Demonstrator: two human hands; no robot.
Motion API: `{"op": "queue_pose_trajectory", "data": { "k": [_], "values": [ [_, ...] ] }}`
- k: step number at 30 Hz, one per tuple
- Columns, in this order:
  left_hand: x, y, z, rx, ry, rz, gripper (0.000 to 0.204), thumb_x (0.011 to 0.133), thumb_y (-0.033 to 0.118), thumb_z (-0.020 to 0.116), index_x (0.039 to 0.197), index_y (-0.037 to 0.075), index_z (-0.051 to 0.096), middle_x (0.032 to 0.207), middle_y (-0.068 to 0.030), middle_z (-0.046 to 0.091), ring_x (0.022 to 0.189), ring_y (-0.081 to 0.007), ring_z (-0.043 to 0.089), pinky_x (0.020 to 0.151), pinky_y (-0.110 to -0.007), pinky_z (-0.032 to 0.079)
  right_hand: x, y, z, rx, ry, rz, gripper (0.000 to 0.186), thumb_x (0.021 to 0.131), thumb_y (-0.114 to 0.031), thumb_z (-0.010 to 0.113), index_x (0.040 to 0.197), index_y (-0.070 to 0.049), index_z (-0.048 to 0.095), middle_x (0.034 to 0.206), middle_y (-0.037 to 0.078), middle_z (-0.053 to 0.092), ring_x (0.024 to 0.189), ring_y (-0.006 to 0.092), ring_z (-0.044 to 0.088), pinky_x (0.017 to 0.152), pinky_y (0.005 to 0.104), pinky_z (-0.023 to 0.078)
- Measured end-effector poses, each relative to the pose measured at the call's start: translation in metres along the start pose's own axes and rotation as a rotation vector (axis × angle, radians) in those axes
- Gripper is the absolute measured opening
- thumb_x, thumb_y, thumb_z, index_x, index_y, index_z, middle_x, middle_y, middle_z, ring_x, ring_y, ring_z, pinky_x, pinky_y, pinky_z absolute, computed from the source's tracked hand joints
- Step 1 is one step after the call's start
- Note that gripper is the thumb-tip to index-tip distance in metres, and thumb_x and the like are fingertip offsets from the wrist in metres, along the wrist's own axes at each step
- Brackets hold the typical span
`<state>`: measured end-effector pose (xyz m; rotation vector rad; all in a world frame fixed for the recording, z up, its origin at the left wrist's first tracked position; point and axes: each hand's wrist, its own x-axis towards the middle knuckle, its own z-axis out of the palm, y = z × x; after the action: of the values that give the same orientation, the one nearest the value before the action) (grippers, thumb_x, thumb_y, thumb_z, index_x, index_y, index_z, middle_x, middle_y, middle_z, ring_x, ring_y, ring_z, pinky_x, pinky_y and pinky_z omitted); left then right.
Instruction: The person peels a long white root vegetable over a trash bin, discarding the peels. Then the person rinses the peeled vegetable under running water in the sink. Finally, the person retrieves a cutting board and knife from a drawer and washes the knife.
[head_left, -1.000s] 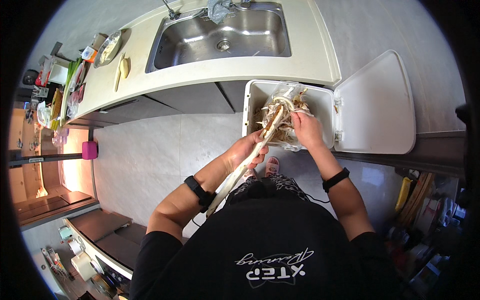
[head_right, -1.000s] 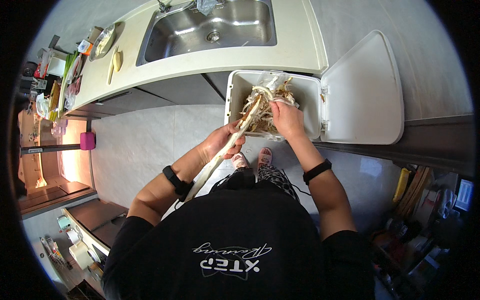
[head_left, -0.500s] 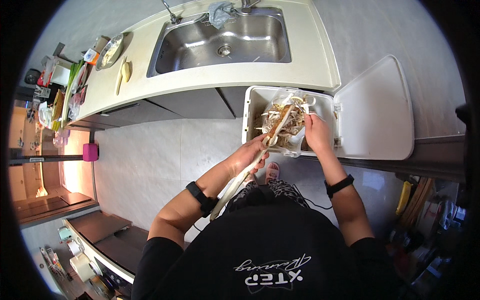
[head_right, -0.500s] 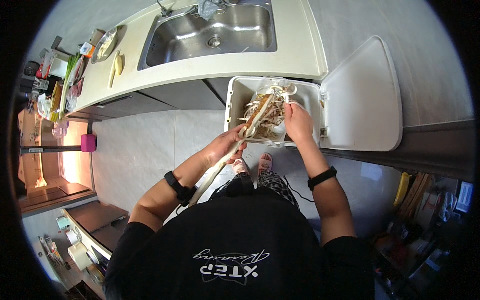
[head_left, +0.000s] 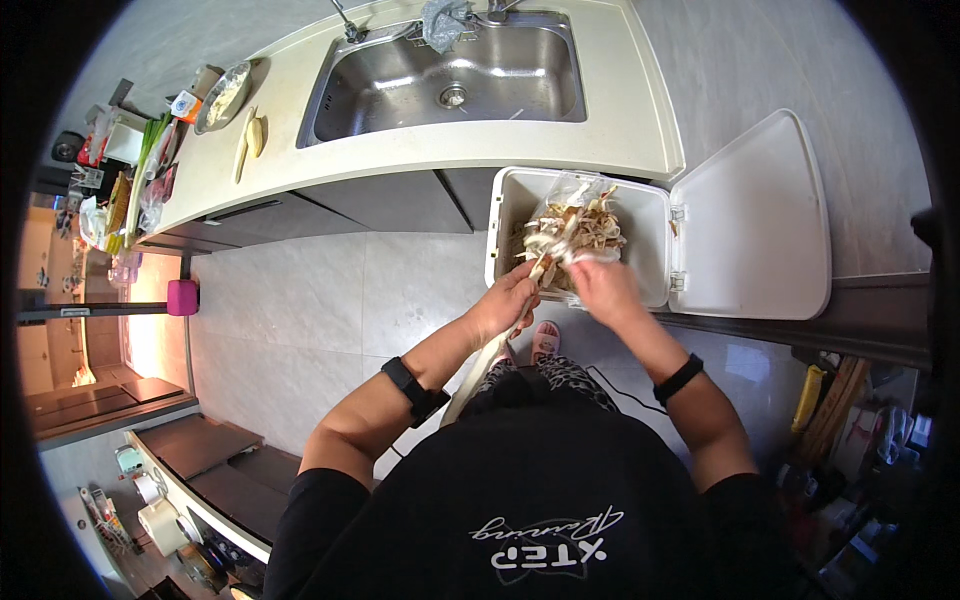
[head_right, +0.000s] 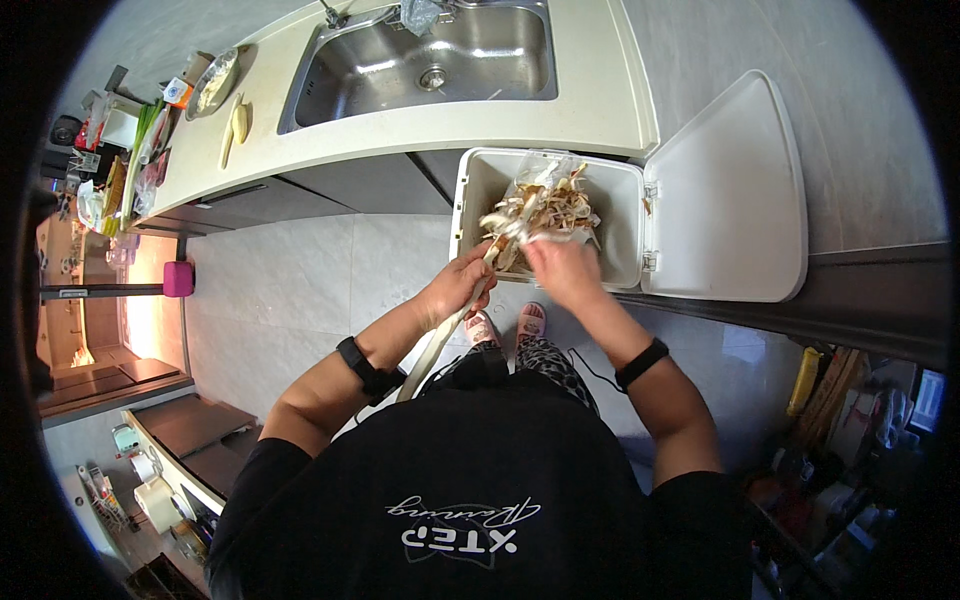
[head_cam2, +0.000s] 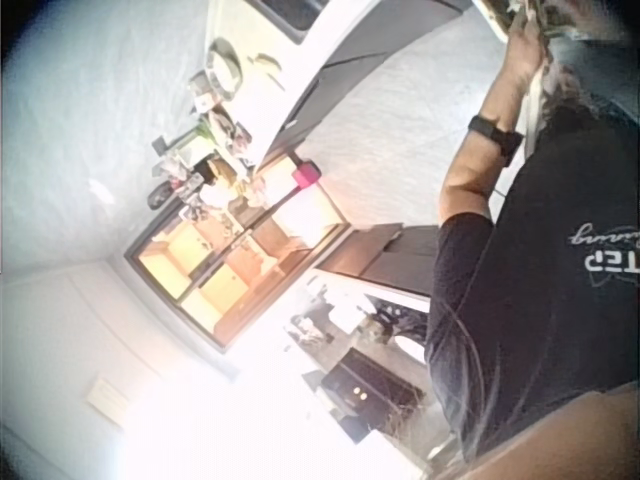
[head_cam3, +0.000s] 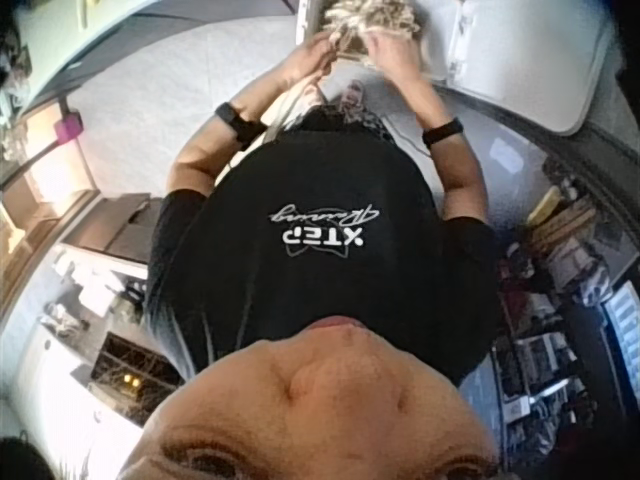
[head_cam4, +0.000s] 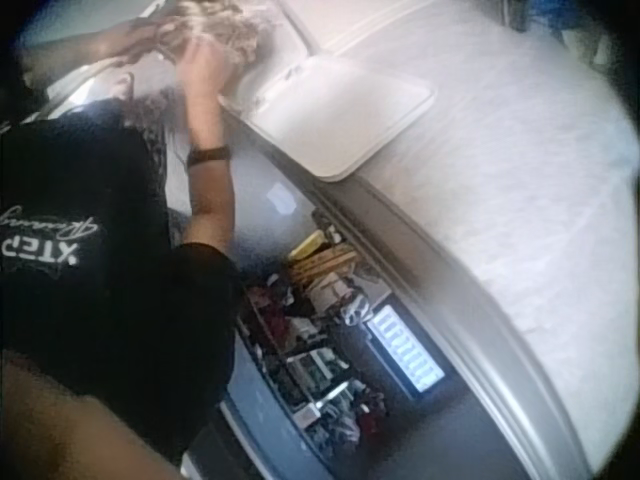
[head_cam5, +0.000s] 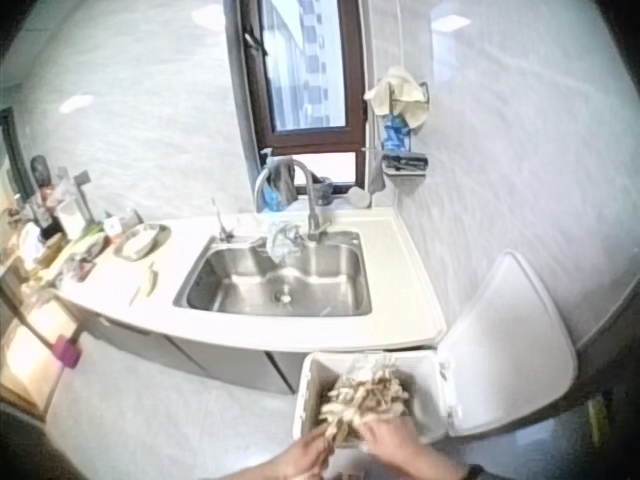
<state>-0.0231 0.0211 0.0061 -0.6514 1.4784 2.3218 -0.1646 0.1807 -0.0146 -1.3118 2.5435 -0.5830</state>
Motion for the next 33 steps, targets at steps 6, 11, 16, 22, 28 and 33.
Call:
{"op": "queue_pose_trajectory", "data": {
  "k": [6, 11, 16, 22, 28, 33],
  "values": [
    [-0.003, 0.002, -0.001, 0.053, -0.041, -0.023, 0.059, 0.092, 0.013, 0.037, 0.148, 0.007, 0.021, 0.073, -0.0041, 0.045, 0.053, -0.0138, 0.045, 0.046, -0.024, 0.039, 0.013, 0.006, -0.007, -0.002, 0.210, 0.254, 0.029, 0.093, -0.032, 0.052, 0.086, -0.007, 0.063, 0.078, 0.016, 0.065, 0.069, 0.0367, 0.063, 0.060, 0.0452, 0.050],
    [-0.002, 0.006, 0.003, -0.022, -0.026, -0.003, 0.056, 0.091, 0.015, 0.039, 0.146, 0.010, 0.026, 0.073, -0.0035, 0.045, 0.049, -0.0133, 0.043, 0.038, -0.025, 0.036, 0.004, 0.008, 0.000, 0.125, 0.117, -0.037, 0.028, 0.093, -0.031, 0.052, 0.089, -0.006, 0.065, 0.082, 0.017, 0.066, 0.072, 0.0368, 0.063, 0.062, 0.0460, 0.050],
    [-0.010, 0.011, 0.005, -0.208, -0.083, -0.106, 0.054, 0.089, 0.016, 0.042, 0.141, 0.012, 0.031, 0.073, -0.0028, 0.046, 0.047, -0.0127, 0.042, 0.035, -0.024, 0.033, -0.001, 0.010, 0.001, 0.105, 0.191, 0.124, 0.027, 0.094, -0.033, 0.050, 0.093, -0.009, 0.063, 0.078, 0.014, 0.066, 0.067, 0.0350, 0.064, 0.059, 0.0458, 0.051],
    [-0.009, 0.014, 0.005, -0.197, -0.088, -0.092, 0.051, 0.089, 0.016, 0.041, 0.140, 0.014, 0.034, 0.074, -0.0020, 0.046, 0.048, -0.0121, 0.042, 0.036, -0.025, 0.034, -0.001, 0.009, -0.002, 0.121, 0.146, 0.076, 0.026, 0.093, -0.032, 0.052, 0.089, -0.008, 0.063, 0.076, 0.016, 0.065, 0.070, 0.0363, 0.063, 0.061, 0.0458, 0.050],
    [-0.009, 0.008, 0.005, -0.138, -0.065, -0.072, 0.050, 0.087, 0.014, 0.040, 0.137, 0.014, 0.037, 0.074, -0.0029, 0.047, 0.047, -0.0123, 0.043, 0.036, -0.024, 0.036, 0.000, 0.008, -0.007, 0.236, 0.045, -0.007, 0.029, 0.093, -0.030, 0.053, 0.084, -0.005, 0.064, 0.078, 0.016, 0.065, 0.072, 0.0376, 0.063, 0.063, 0.0464, 0.050],
    [-0.008, 0.007, 0.006, -0.052, -0.031, -0.030, 0.051, 0.088, 0.016, 0.040, 0.139, 0.013, 0.036, 0.076, -0.0030, 0.047, 0.048, -0.0124, 0.044, 0.036, -0.024, 0.036, 0.006, 0.009, -0.009, 0.208, 0.103, 0.084, 0.033, 0.093, -0.033, 0.052, 0.081, -0.004, 0.064, 0.077, 0.019, 0.065, 0.073, 0.0384, 0.063, 0.064, 0.0471, 0.050]
  ]
}}
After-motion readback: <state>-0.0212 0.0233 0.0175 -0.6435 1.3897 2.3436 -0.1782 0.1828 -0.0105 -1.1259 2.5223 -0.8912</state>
